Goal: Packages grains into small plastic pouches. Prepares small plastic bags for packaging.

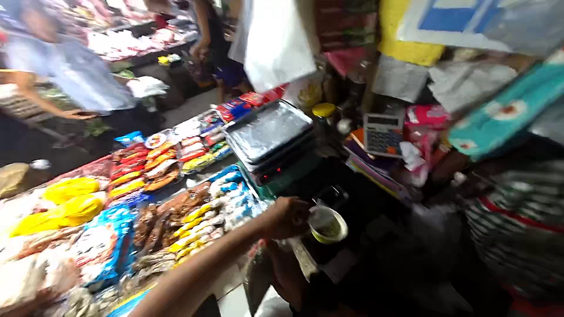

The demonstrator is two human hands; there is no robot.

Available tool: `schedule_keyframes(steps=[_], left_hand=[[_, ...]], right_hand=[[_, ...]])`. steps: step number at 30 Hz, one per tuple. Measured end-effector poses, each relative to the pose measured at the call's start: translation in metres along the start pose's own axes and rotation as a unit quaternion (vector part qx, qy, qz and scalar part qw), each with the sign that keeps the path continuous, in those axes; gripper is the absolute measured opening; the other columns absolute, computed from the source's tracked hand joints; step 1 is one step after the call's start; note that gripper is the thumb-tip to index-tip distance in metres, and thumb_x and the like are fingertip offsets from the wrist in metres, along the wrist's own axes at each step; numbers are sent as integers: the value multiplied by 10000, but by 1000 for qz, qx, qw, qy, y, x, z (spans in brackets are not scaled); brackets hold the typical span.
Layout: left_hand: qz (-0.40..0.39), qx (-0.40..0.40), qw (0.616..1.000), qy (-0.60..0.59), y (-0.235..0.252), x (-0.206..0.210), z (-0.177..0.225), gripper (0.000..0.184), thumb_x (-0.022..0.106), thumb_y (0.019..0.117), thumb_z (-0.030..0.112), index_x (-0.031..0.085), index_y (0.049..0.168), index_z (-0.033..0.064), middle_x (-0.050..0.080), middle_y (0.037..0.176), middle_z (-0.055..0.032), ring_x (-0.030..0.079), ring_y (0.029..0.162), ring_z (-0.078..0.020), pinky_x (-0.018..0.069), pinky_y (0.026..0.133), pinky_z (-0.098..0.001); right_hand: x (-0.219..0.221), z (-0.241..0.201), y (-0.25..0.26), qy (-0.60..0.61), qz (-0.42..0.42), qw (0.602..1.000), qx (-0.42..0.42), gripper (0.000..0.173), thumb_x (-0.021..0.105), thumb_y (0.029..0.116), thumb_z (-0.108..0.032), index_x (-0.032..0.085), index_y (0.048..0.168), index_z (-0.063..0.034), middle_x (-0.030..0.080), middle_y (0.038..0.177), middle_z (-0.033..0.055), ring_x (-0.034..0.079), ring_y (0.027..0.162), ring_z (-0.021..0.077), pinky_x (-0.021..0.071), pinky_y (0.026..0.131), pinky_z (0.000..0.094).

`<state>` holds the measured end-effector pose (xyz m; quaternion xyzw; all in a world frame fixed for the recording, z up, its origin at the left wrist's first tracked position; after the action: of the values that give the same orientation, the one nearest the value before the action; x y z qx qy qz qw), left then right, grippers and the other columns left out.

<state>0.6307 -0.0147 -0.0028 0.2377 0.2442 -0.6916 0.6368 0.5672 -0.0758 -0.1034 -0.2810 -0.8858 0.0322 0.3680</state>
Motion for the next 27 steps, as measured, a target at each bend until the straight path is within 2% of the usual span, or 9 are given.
schedule_keyframes(steps=[4, 7, 10, 13, 16, 20, 21, 25, 27], left_hand=[[83, 90, 987, -100, -35, -25, 19, 195, 705, 849, 16, 655, 1007, -87, 674, 830, -116, 648, 728, -118, 559, 679, -286], [118, 132, 971, -161, -59, -41, 26, 241, 696, 832, -16, 644, 1047, -112, 674, 828, -93, 649, 749, -72, 555, 711, -245], [160, 149, 961, -169, -80, -54, 32, 149, 709, 848, -16, 621, 956, -67, 632, 786, -53, 621, 724, -60, 534, 685, -230], [206, 127, 960, -142, -100, -70, 39, 158, 785, 847, -4, 651, 921, -46, 685, 806, -52, 673, 760, -71, 581, 732, -243], [239, 81, 961, -112, -115, -81, 36, 187, 816, 826, 19, 665, 921, -36, 701, 839, -44, 681, 788, -69, 583, 755, -245], [208, -41, 974, -77, -115, -94, 22, 500, 817, 815, 8, 639, 1282, 20, 699, 810, -58, 655, 701, -102, 559, 692, -277], [191, -67, 978, -44, -112, -100, 22, 496, 799, 836, 17, 652, 1309, 31, 699, 829, -79, 641, 705, -125, 546, 700, -306], [199, -32, 976, 86, -87, -141, 37, 89, 718, 909, 63, 760, 931, -13, 736, 914, -123, 697, 861, -194, 557, 835, -411], [244, -20, 963, 113, -75, -175, 48, 119, 687, 941, 85, 743, 934, -19, 732, 921, -112, 692, 862, -170, 562, 834, -391]], right_hand=[[-6, 1, 3, -123, 16, 990, -71, 196, 559, 997, -79, 670, 1084, 58, 758, 912, 111, 741, 868, 178, 623, 846, 363], [3, -5, 3, -149, 5, 983, -105, 190, 540, 978, 10, 621, 1136, 77, 758, 890, 88, 744, 856, 139, 620, 863, 322], [14, -8, 6, -200, -59, 966, -153, 186, 596, 945, 42, 625, 1127, 68, 769, 890, 49, 748, 851, 98, 618, 880, 291], [21, -12, 8, -315, -106, 929, -163, 105, 680, 933, -33, 721, 1002, 34, 767, 884, 26, 725, 857, 46, 597, 879, 263], [22, -8, 10, -399, -149, 887, -177, 200, 737, 919, -153, 727, 1011, 24, 756, 918, 49, 717, 883, 64, 597, 876, 301], [14, -8, 22, -456, -173, 856, -172, 508, 828, 840, -277, 682, 1177, 73, 725, 1123, 182, 693, 1081, 243, 546, 991, 442], [11, -12, 23, -466, -161, 850, -185, 634, 842, 820, -317, 637, 1245, 106, 692, 1200, 231, 663, 1154, 290, 519, 1036, 458], [-1, -35, 24, -443, -75, 850, -275, 916, 859, 790, -379, 447, 1419, 144, 515, 1420, 328, 538, 1324, 349, 486, 1089, 448], [-9, -46, 22, -415, -34, 855, -309, 875, 812, 836, -326, 406, 1454, 142, 428, 1496, 346, 487, 1381, 344, 474, 1104, 431]])
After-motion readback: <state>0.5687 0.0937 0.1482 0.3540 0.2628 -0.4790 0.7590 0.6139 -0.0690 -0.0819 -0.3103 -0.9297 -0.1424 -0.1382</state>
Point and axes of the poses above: each hand's wrist, its own y-axis towards the middle knuckle, its own x-axis out of the palm, z = x × y, the point moved 7 cm from there along y, towards the middle knuckle
